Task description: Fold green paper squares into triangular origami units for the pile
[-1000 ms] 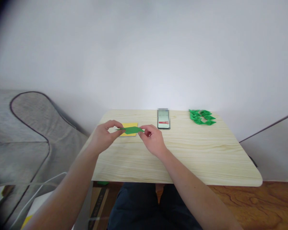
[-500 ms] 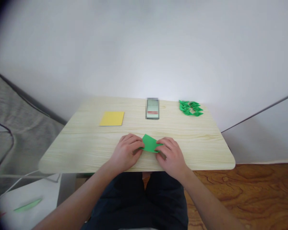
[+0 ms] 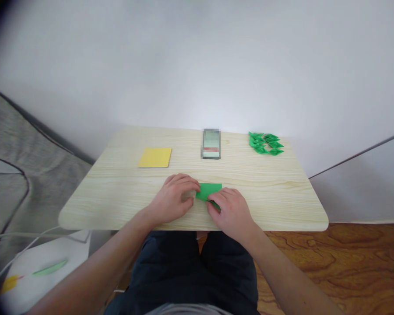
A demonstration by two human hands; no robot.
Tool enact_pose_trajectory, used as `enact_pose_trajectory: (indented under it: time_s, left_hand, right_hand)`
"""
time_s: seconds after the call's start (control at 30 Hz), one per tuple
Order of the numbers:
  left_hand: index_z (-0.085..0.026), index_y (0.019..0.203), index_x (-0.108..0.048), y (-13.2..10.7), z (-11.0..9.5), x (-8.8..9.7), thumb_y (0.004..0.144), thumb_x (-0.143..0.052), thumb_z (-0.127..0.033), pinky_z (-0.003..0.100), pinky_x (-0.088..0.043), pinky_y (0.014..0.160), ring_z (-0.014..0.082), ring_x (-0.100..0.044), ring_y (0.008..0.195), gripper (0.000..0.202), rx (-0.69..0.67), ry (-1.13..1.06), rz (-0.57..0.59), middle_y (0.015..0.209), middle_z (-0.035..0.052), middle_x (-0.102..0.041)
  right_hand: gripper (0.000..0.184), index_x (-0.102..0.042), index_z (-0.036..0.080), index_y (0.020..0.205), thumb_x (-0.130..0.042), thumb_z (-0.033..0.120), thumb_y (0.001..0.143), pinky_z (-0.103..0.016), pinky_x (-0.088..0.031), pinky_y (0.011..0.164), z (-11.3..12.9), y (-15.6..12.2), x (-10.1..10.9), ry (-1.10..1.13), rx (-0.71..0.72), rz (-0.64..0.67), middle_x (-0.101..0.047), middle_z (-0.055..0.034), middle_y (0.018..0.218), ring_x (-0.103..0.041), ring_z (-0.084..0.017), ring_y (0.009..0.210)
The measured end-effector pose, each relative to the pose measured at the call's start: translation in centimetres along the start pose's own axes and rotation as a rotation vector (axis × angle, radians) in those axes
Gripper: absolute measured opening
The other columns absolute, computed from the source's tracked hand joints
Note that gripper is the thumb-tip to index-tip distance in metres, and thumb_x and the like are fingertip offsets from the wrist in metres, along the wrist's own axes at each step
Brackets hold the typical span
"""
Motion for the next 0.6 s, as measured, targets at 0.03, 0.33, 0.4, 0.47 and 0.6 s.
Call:
enact_pose_trajectory:
  time_s: [0.03, 0.33, 0.4, 0.47, 0.6]
  left_hand:
    - [-0.029, 0.102, -0.072, -0.1, 0.2, 0.0, 0.077, -0.063, -0.01, 0.048, -0.04, 0.111, 0.0263, -0.06, 0.122, 0.033, 0.006, 0.002, 0.001, 0.122, -0.0003, -0.074]
    - [-0.028, 0.095, -0.072, -0.6, 0.3, -0.1, 0.082, -0.063, -0.013, 0.048, -0.04, 0.111, 0.0249, -0.061, 0.122, 0.021, 0.026, 0.008, -0.036, 0.12, -0.0001, -0.075]
    - [-0.028, 0.095, -0.073, -0.7, 0.4, -0.1, 0.083, -0.064, -0.014, 0.049, -0.04, 0.111, 0.0254, -0.06, 0.123, 0.021, 0.017, 0.006, -0.029, 0.12, 0.0001, -0.075]
    - [-0.029, 0.099, -0.074, -1.0, 0.6, -0.1, 0.084, -0.064, -0.015, 0.049, -0.039, 0.113, 0.0256, -0.059, 0.126, 0.023, 0.007, 0.008, -0.025, 0.122, -0.0007, -0.075]
    - [-0.033, 0.111, -0.075, -1.7, 0.8, -0.1, 0.088, -0.063, -0.018, 0.052, -0.035, 0.119, 0.0268, -0.056, 0.133, 0.03, -0.003, 0.021, -0.003, 0.131, -0.0028, -0.072]
  right_hand:
    - [0.007, -0.072, 0.024, 0.094, -0.066, 0.024, 0.092, -0.039, -0.051, 0.079, -0.4, 0.1, 0.1, 0.031, -0.032, -0.001, -0.074, -0.0053, 0.086, -0.067, -0.024, 0.084]
    - [0.013, -0.075, 0.026, 0.099, -0.066, 0.034, 0.093, -0.033, -0.052, 0.066, -4.6, 0.1, 0.3, 0.342, -0.299, 0.019, -0.074, -0.0027, 0.091, -0.067, -0.02, 0.076]
    - [0.015, -0.075, 0.026, 0.099, -0.066, 0.037, 0.093, -0.032, -0.049, 0.06, -4.9, 0.6, 0.1, 0.325, -0.318, 0.019, -0.074, -0.0016, 0.086, -0.065, -0.019, 0.07]
    - [0.016, -0.074, 0.026, 0.099, -0.065, 0.038, 0.093, -0.031, -0.047, 0.058, -5.1, 1.1, -0.1, 0.29, -0.331, 0.004, -0.073, -0.0009, 0.081, -0.063, -0.019, 0.066]
    - [0.017, -0.073, 0.025, 0.099, -0.066, 0.04, 0.093, -0.034, -0.046, 0.061, -5.3, 1.6, -0.5, 0.168, -0.373, -0.025, -0.071, -0.0017, 0.08, -0.061, -0.019, 0.066]
Point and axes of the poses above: each hand's wrist, its own y-axis towards the middle knuckle, its own x-axis out of the back of the hand, z = x × y, the point moved 9 cm from there along y, towards the middle knuckle
